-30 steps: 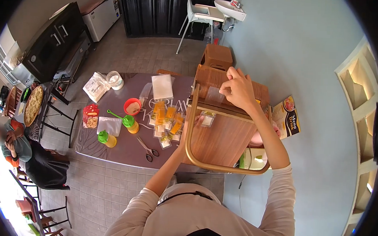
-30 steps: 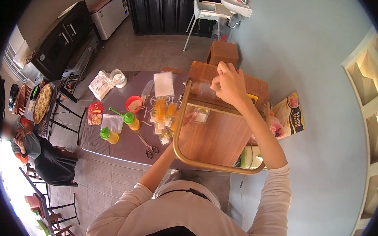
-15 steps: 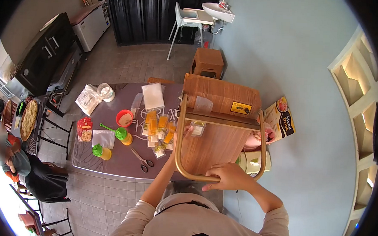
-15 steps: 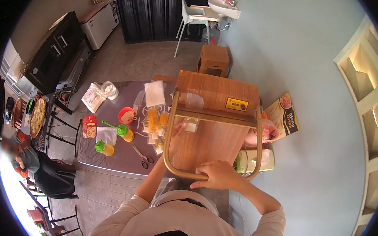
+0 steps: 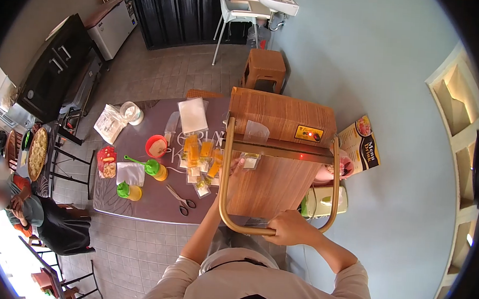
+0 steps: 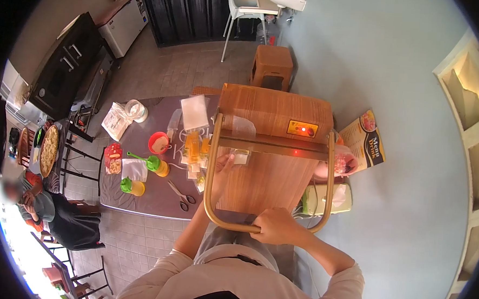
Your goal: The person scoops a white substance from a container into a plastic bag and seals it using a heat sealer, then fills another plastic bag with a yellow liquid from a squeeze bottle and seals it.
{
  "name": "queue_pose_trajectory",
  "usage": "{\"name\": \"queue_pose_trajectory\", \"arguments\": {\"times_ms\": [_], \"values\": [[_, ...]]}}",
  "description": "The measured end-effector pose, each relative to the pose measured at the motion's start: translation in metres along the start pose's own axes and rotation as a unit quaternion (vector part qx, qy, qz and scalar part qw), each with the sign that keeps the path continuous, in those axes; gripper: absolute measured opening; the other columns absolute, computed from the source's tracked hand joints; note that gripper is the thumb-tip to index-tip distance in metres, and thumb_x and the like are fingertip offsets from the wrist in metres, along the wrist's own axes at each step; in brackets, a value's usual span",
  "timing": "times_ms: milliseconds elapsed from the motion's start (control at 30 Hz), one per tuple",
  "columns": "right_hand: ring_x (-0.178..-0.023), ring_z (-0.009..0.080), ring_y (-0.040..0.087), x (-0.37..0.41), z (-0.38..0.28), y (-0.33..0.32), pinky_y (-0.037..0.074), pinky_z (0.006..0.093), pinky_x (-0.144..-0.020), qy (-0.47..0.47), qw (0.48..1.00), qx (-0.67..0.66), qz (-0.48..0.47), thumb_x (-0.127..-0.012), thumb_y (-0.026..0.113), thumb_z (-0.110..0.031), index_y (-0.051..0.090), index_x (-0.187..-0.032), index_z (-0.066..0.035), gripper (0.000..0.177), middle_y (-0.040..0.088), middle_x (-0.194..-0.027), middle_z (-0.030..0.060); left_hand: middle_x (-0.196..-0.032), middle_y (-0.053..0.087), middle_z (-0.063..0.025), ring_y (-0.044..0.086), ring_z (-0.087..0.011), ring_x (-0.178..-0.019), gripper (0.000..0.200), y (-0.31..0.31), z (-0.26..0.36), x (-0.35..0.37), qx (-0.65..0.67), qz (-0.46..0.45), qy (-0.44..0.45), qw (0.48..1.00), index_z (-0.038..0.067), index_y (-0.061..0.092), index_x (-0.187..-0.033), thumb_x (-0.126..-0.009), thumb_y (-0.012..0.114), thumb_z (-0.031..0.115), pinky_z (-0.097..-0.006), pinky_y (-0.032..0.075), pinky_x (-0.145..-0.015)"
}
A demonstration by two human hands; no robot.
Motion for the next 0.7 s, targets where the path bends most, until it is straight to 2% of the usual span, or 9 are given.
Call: {"name": "queue_pose_trajectory", "arguments": {"times_ms": [100,167,300,400,467,600,667,700], "values": [[-0.060,0.0325,0.059,0.000,0.000,-0.001,0.046,0.0416,-0.056,-0.001,1.000,-0.011,0.001,-0.069,0.059,-0.026,0.067,-0.070,-0.004,0.024,0.060,-0.061,0.0150,-0.089,0.064,-0.0043,0.059,-0.0123,-0.085,0.026,0.000,-0.004,-0.002,-0.010,0.010,-0.018,1.000,0.001,0.061,-0.097,-0.091,0.053,0.024,-0.0280,0.048,-0.079],[-0.060,0.0327,0.059,0.001,-0.001,0.000,0.046,0.0416,-0.056,0.001,1.000,-0.012,0.000,-0.069,0.059,-0.026,0.067,-0.069,-0.004,0.024,0.060,-0.061,0.0150,-0.086,0.064,-0.0087,0.060,-0.0125,-0.080,0.031,0.001,-0.008,-0.003,0.011,0.017,0.033,0.999,-0.007,0.060,-0.098,-0.088,0.058,0.023,-0.0276,0.053,-0.072],[-0.060,0.0327,0.059,0.000,-0.001,-0.001,0.046,0.0413,-0.056,0.010,1.000,-0.017,-0.010,-0.069,0.059,-0.027,0.066,-0.069,-0.004,0.024,0.060,-0.062,0.0146,-0.084,0.063,-0.0084,0.060,-0.0120,-0.081,0.031,0.005,0.003,0.001,0.018,0.019,0.029,0.999,-0.006,0.061,-0.097,-0.088,0.057,0.023,-0.0279,0.054,-0.073],[-0.059,0.0325,0.059,0.001,0.000,0.000,0.046,0.0411,-0.055,-0.009,1.000,-0.021,0.008,-0.070,0.059,-0.027,0.066,-0.068,-0.004,0.024,0.059,-0.061,0.0143,-0.081,0.063,-0.0075,0.059,-0.0110,-0.079,0.032,0.006,0.006,0.003,-0.006,0.040,0.027,0.999,-0.006,0.061,-0.096,-0.088,0.058,0.024,-0.0254,0.051,-0.071],[-0.059,0.0324,0.059,0.001,-0.001,-0.002,0.045,0.0413,-0.054,-0.003,1.000,-0.021,0.002,-0.070,0.059,-0.027,0.066,-0.067,-0.004,0.024,0.059,-0.060,0.0142,-0.081,0.064,-0.0068,0.058,-0.0102,-0.078,0.033,0.003,0.004,0.001,-0.087,0.050,0.031,0.994,-0.006,0.061,-0.096,-0.087,0.059,0.026,-0.0234,0.048,-0.069],[-0.058,0.0323,0.058,0.001,-0.001,-0.001,0.045,0.0416,-0.054,-0.008,1.000,-0.026,0.012,-0.071,0.059,-0.028,0.064,-0.066,-0.004,0.025,0.059,-0.060,0.0143,-0.081,0.064,-0.0068,0.057,-0.0095,-0.076,0.035,0.003,0.003,-0.002,-0.072,0.047,0.042,0.995,-0.007,0.061,-0.095,-0.087,0.059,0.028,-0.0225,0.045,-0.067],[-0.057,0.0323,0.057,0.002,-0.002,-0.002,0.044,0.0409,-0.054,-0.007,1.000,-0.026,0.012,-0.069,0.059,-0.025,0.063,-0.065,-0.003,0.023,0.058,-0.058,0.0137,-0.085,0.062,-0.0005,0.053,-0.0079,-0.082,0.025,0.006,0.011,0.000,-0.081,0.030,0.017,0.996,0.002,0.062,-0.093,-0.089,0.056,0.027,-0.0233,0.039,-0.077],[-0.056,0.0322,0.056,0.002,-0.003,-0.002,0.044,0.0402,-0.054,-0.005,1.000,-0.026,0.014,-0.068,0.060,-0.023,0.061,-0.065,-0.002,0.021,0.057,-0.056,0.0132,-0.085,0.062,-0.0005,0.053,-0.0079,-0.082,0.025,0.007,0.013,0.000,-0.081,0.030,0.017,0.996,0.002,0.062,-0.093,-0.089,0.056,0.027,-0.0233,0.039,-0.077]]}}
Point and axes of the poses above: each hand's wrist, its own x-axis away from the middle knuckle, its own y-axis out of the palm, z = x × y, the point moved 1 cm from there along -x, towards the middle knuckle
